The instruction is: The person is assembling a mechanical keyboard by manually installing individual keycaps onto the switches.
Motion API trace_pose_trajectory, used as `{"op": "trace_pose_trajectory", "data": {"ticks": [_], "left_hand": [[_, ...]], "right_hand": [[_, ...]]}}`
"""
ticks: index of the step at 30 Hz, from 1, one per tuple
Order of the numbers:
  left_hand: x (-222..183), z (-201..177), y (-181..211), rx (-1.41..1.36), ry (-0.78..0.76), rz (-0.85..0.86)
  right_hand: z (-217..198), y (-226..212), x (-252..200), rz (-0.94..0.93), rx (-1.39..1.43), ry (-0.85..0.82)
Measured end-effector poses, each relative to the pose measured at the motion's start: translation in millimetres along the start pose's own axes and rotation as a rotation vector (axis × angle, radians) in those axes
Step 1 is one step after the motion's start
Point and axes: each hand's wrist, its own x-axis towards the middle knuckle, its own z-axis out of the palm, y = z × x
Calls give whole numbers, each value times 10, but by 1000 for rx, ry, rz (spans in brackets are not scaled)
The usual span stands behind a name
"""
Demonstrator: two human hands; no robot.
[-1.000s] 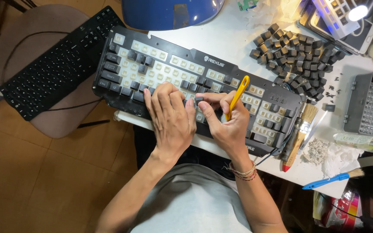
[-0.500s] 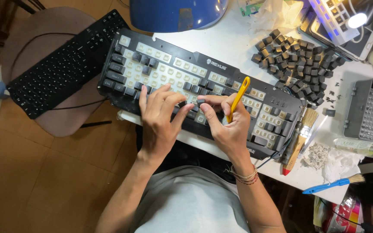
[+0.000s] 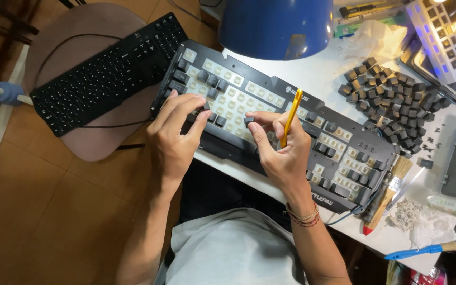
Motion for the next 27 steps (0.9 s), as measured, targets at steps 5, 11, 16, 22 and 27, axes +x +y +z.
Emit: {"op": "trace_pose_trajectory", "data": {"ticks": [5, 11, 16, 22, 27], "left_hand": [[164, 18, -181, 34, -42, 68], [250, 40, -334, -71, -144, 113], [233, -7, -405, -68, -157, 121], [205, -13, -380, -24, -134, 167], [164, 49, -388, -19, -100, 174]], "right_hand": [[53, 24, 26, 13, -41, -29], [57, 52, 27, 37, -44, -29], [59, 61, 27, 41, -48, -37], [52, 44, 18, 24, -62, -58], [93, 17, 13, 9, -106, -56]]}}
